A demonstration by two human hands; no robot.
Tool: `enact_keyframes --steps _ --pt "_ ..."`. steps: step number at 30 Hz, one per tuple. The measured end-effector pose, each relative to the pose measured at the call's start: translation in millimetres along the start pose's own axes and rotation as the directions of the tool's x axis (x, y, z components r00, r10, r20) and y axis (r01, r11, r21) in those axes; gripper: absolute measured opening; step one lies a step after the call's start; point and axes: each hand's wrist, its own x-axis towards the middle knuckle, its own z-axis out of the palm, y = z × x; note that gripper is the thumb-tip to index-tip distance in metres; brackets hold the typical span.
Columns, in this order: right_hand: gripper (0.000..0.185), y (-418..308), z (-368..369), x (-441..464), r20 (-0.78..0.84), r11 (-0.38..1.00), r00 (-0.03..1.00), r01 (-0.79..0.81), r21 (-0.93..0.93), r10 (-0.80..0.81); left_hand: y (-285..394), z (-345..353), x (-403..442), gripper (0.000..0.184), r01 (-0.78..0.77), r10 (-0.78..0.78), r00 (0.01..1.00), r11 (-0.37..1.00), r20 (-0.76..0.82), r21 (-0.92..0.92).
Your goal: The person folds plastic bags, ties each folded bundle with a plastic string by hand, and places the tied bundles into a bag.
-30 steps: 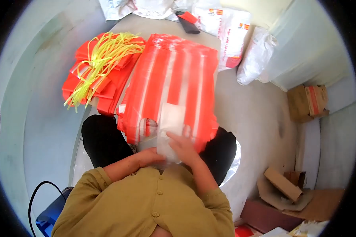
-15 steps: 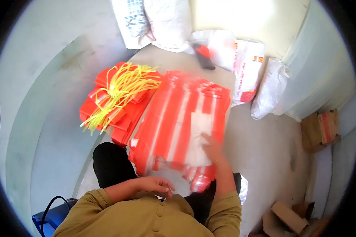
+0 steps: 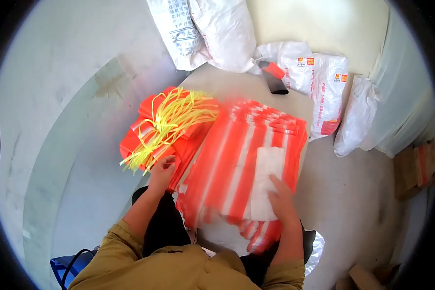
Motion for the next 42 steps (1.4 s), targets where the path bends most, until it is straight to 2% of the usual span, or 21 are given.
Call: enact_keyframes --steps 2,3,6,9,12,16,17,20,23,25,27,29,31,32,34,35,38,39,42 --pt "0.055 -9.1 -3.4 0.4 -0.017 0.999 0.999 -0.041 0.010 0.041 -2.8 -3.6 16.3 0.042 -0.116 0.124 0.991 0.986 -0.059 0.123" --pt "0.055 -11.5 -5.0 2.3 -0.025 0.998 0.998 -0.063 0.013 0.063 -2.5 -4.9 24.4 0.047 -0.181 0.189 0.981 0.970 -0.038 0.162" --pt "0.054 -6.0 -4.3 5.2 -0.055 0.997 0.997 -0.044 0.062 0.047 -5.2 -5.6 52.6 0.052 -0.402 0.478 0.878 0.725 0.012 0.559" --pt "0.055 -3.5 -3.1 8.1 -0.085 0.999 0.996 -0.025 0.022 0.027 16.3 -1.7 71.6 0.054 -0.363 0.412 0.906 0.640 0.096 0.677" --pt "0.055 -3.5 -4.4 10.3 -0.081 0.998 0.996 -0.019 0.055 0.024 11.2 4.6 99.6 0.055 -0.413 0.440 0.880 0.519 0.180 0.749" --pt "0.054 -0.2 -6.3 11.0 -0.109 0.999 0.994 -0.003 0.037 0.007 25.6 9.6 116.3 0.059 -0.286 0.264 0.952 0.578 0.156 0.764" --pt "0.054 -1.0 -5.7 11.9 -0.133 1.000 0.991 -0.010 0.023 0.013 24.6 10.5 118.9 0.060 -0.291 0.293 0.946 0.575 0.140 0.765" --pt "0.056 3.6 -5.2 16.0 -0.192 0.995 0.979 -0.055 0.085 0.070 21.8 24.6 120.7 0.062 -0.336 0.425 0.905 0.682 0.022 0.650" --pt "0.059 15.5 -6.2 18.9 -0.262 0.968 0.955 -0.078 0.240 0.141 67.4 54.1 96.5 0.069 -0.440 0.559 0.826 0.723 -0.076 0.532" --pt "0.060 15.4 -7.7 17.7 -0.301 0.934 0.936 -0.068 0.352 0.182 114.5 86.6 63.9 0.074 -0.462 0.520 0.854 0.753 0.007 0.469" --pt "0.060 8.3 -16.9 14.7 -0.349 0.888 0.911 -0.037 0.458 0.218 139.3 117.6 34.8 0.077 -0.697 0.669 0.712 0.635 0.214 0.334" --pt "0.058 -4.6 -32.1 7.9 -0.369 0.848 0.879 -0.070 0.526 0.301 170.4 156.7 -0.2 0.077 -0.746 0.674 0.638 0.660 0.372 0.084" --pt "0.056 -5.4 -46.1 1.0 -0.435 0.792 0.832 -0.011 0.610 0.346 195.9 181.7 -31.7 0.069 -0.697 0.684 0.553 0.693 0.475 -0.186" --pt "0.055 -1.6 -52.5 -1.6 -0.489 0.758 0.800 0.067 0.649 0.348 202.1 193.5 -44.6 0.065 -0.641 0.690 0.502 0.702 0.521 -0.311" --pt "0.055 11.3 -67.4 -4.4 -0.595 0.714 0.724 0.206 0.669 0.349 200.4 221.1 -60.1 0.060 -0.301 0.613 0.393 0.790 0.685 -0.535" --pt "0.055 22.5 -74.4 -7.5 -0.640 0.708 0.683 0.254 0.659 0.351 195.0 232.4 -66.9 0.057 -0.094 0.578 0.313 0.809 0.754 -0.581" --pt "0.056 35.1 -91.2 -16.4 -0.732 0.695 0.581 0.358 0.623 0.357 165.0 250.7 -69.2 0.053 -0.086 0.498 0.152 0.867 0.854 -0.491" --pt "0.056 41.4 -93.4 -17.3 -0.765 0.706 0.544 0.388 0.593 0.343 172.6 243.5 -69.5 0.048 -0.182 0.472 0.188 0.879 0.862 -0.442" --pt "0.056 42.0 -96.4 -20.2 -0.807 0.717 0.487 0.424 0.554 0.335 165.8 223.2 -63.9 0.047 -0.265 0.394 0.421 0.915 0.817 -0.305"
